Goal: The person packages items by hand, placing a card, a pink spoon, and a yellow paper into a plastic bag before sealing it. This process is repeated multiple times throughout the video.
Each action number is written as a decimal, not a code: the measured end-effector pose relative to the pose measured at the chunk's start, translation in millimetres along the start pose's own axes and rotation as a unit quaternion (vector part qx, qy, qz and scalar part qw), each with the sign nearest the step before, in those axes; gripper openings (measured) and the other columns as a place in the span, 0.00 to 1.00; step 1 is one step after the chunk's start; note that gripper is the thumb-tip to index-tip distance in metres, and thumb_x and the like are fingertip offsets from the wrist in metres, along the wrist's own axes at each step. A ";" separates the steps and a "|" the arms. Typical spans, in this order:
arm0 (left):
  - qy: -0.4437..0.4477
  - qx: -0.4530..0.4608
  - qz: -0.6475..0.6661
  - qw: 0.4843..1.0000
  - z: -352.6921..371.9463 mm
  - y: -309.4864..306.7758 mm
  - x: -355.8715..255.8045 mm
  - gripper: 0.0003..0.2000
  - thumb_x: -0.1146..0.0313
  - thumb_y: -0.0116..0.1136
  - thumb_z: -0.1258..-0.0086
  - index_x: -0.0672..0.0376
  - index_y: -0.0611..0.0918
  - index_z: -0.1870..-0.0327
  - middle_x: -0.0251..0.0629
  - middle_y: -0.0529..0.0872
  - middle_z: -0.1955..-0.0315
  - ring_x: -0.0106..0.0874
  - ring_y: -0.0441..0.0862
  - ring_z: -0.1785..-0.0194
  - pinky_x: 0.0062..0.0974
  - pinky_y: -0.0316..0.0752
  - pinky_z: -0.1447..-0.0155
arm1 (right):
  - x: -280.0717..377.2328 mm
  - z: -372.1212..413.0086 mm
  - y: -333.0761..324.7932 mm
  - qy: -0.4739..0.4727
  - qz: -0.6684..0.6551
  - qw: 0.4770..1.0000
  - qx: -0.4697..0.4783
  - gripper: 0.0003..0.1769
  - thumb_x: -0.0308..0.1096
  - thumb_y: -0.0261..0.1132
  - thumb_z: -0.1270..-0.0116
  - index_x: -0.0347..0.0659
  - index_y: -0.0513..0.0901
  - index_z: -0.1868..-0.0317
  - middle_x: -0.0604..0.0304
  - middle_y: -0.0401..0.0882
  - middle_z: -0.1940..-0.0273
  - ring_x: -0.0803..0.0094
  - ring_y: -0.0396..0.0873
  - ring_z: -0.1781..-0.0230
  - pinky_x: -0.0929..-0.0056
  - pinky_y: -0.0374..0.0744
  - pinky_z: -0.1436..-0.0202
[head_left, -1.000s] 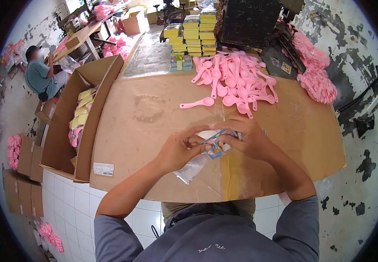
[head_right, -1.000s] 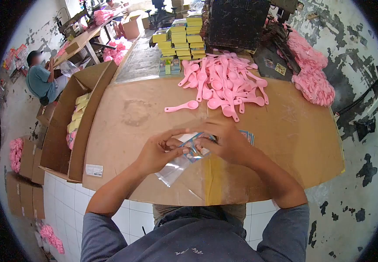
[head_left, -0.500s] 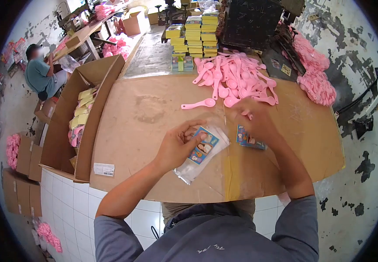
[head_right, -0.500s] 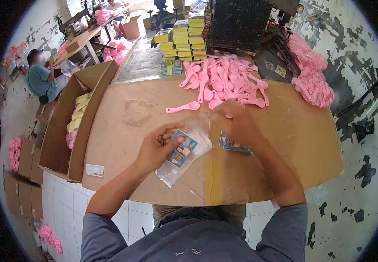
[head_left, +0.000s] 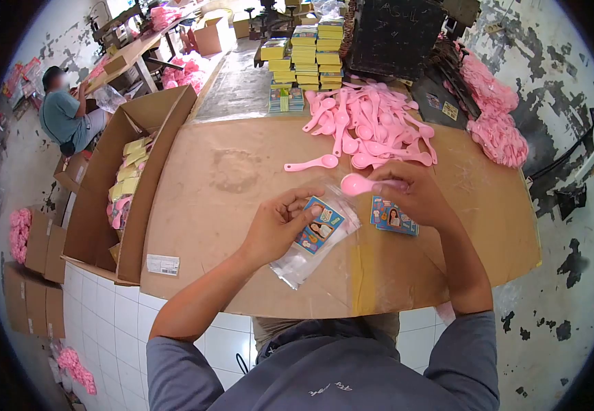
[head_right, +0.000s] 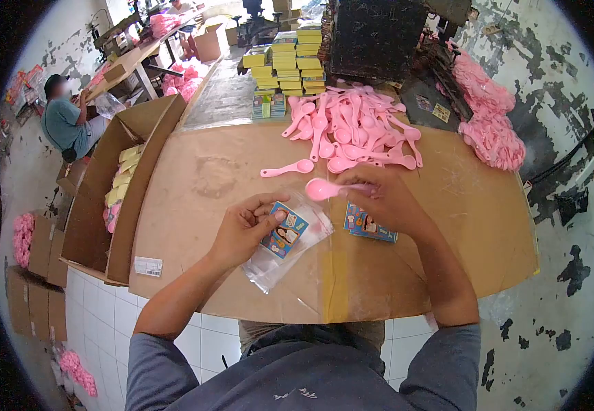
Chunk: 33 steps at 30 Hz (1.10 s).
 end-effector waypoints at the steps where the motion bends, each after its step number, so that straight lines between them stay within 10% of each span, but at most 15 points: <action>1: 0.002 0.005 -0.004 1.000 -0.3 0.1 2.0 0.17 0.73 0.63 0.22 0.67 0.81 0.36 0.41 0.92 0.53 0.21 0.89 0.55 0.21 0.85 0.51 | 6.9 2.7 3.3 -0.015 -0.026 0.999 0.026 0.13 0.28 0.71 0.31 0.34 0.86 0.47 0.55 0.86 0.52 0.74 0.83 0.52 0.68 0.81 0.49; 13: -0.044 0.042 -0.149 0.987 3.5 1.6 6.3 0.13 0.72 0.64 0.22 0.68 0.85 0.41 0.38 0.92 0.56 0.20 0.88 0.57 0.20 0.84 0.54 | 43.9 1.0 15.8 -0.077 0.176 0.970 0.148 0.15 0.29 0.67 0.30 0.39 0.87 0.44 0.52 0.83 0.54 0.56 0.83 0.51 0.64 0.80 0.47; 23: -0.027 0.150 -0.017 0.988 5.1 -2.6 1.5 0.15 0.69 0.63 0.21 0.64 0.83 0.38 0.35 0.92 0.56 0.17 0.85 0.56 0.20 0.80 0.51 | 28.6 -11.5 56.7 -0.104 -0.367 0.895 0.231 0.26 0.35 0.57 0.21 0.35 0.71 0.27 0.50 0.72 0.29 0.61 0.67 0.24 0.61 0.61 0.20; 30: -0.015 0.217 0.009 0.976 5.9 -1.6 3.0 0.19 0.69 0.62 0.20 0.63 0.78 0.32 0.38 0.89 0.45 0.22 0.84 0.43 0.25 0.77 0.37 | 61.6 -3.5 35.0 -0.188 -0.048 0.969 0.150 0.10 0.22 0.71 0.36 0.40 0.87 0.54 0.56 0.85 0.47 0.61 0.81 0.38 0.62 0.79 0.36; 33: 0.106 0.074 -0.094 0.987 11.0 5.5 -5.6 0.22 0.71 0.63 0.23 0.63 0.77 0.30 0.42 0.84 0.36 0.27 0.81 0.36 0.28 0.74 0.31 | 83.0 -1.3 29.0 -0.270 0.046 0.959 0.067 0.11 0.19 0.73 0.40 0.39 0.88 0.58 0.57 0.86 0.52 0.62 0.85 0.47 0.65 0.82 0.45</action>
Point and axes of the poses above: each hand's wrist, its own z-axis away from the middle knuckle, its own y-axis out of the palm, x = y × z, the point moved 2 cm from there along -z, towards the middle knuckle
